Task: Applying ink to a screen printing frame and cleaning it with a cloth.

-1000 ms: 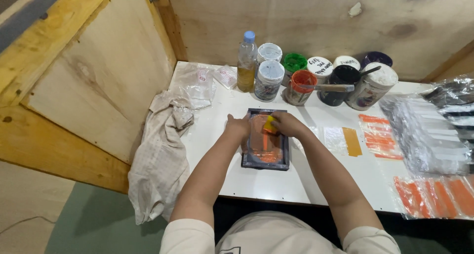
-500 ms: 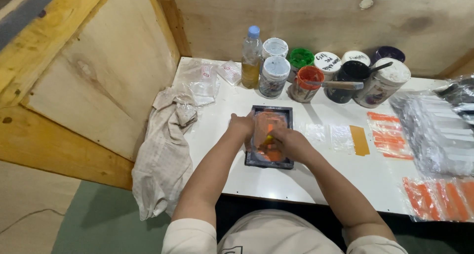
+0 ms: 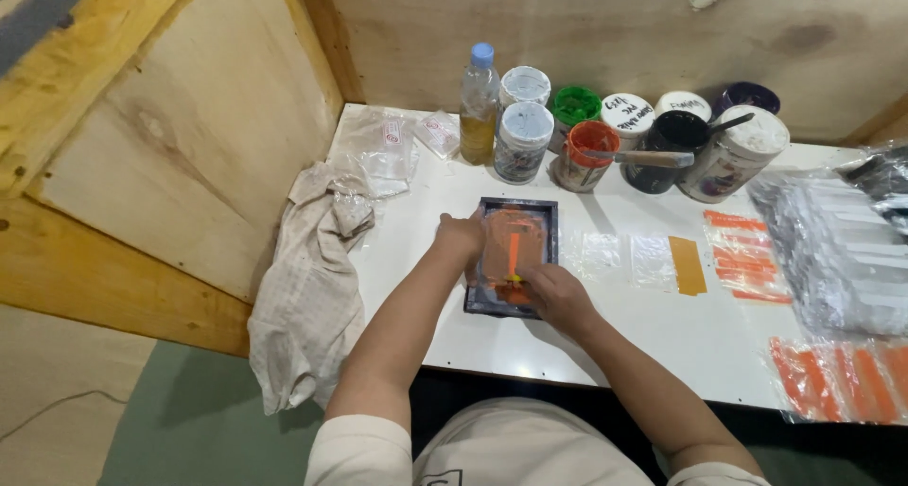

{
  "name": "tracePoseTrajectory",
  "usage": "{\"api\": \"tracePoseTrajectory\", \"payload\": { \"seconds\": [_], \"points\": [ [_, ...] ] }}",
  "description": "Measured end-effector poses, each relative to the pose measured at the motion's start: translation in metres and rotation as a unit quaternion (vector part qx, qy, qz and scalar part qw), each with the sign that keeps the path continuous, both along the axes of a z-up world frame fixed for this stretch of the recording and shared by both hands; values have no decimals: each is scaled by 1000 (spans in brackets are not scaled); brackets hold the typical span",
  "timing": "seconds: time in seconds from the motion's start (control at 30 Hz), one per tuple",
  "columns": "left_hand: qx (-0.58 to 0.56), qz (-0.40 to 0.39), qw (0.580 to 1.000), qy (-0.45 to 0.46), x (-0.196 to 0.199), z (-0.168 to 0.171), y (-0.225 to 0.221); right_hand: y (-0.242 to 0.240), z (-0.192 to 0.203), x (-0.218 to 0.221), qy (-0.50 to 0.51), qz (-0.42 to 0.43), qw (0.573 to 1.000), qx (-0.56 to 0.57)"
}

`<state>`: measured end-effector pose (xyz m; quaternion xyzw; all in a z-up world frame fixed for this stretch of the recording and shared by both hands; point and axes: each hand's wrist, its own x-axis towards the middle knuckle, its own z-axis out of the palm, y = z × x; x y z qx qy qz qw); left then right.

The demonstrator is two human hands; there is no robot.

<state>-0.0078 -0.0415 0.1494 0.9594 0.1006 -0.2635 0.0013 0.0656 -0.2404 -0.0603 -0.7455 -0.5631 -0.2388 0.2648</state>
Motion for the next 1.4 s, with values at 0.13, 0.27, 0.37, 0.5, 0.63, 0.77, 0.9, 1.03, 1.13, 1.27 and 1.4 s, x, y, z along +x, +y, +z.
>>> {"api": "tracePoseTrajectory", "payload": {
  "seconds": [0.13,0.27,0.37,0.5,0.63,0.77,0.9,1.03,1.13,1.27,1.4],
  "points": [
    [-2,-2,1000,-4,7,-16,2,4,29,-16,10,25,997,-68],
    [-5,20,1000,-3,9,-17,1,0,23,-4,14,21,1000,-9],
    [-9,30,1000,4,2,-5,-2,0,32,-9,-3,23,999,-38],
    [-26,50,998,3,11,-21,5,-1,37,-7,-9,7,1000,26],
    [-11,25,999,18,7,-7,2,1,28,-5,17,50,998,-31],
    [-13,20,1000,17,6,-5,2,-3,11,0,32,25,999,11],
    [-20,23,1000,2,1,5,-1,-2,38,-11,78,24,993,-89],
    [-31,30,999,-1,3,-1,2,-1,31,-9,105,8,994,-34],
    [-21,23,1000,2,1,-2,-1,1,37,-13,110,9,987,-116],
    [-16,26,1000,-2,-1,6,-4,3,26,-8,122,12,992,-27],
    [-21,36,999,-2,0,-3,-4,5,31,-13,109,19,992,-62]
  ]
}}
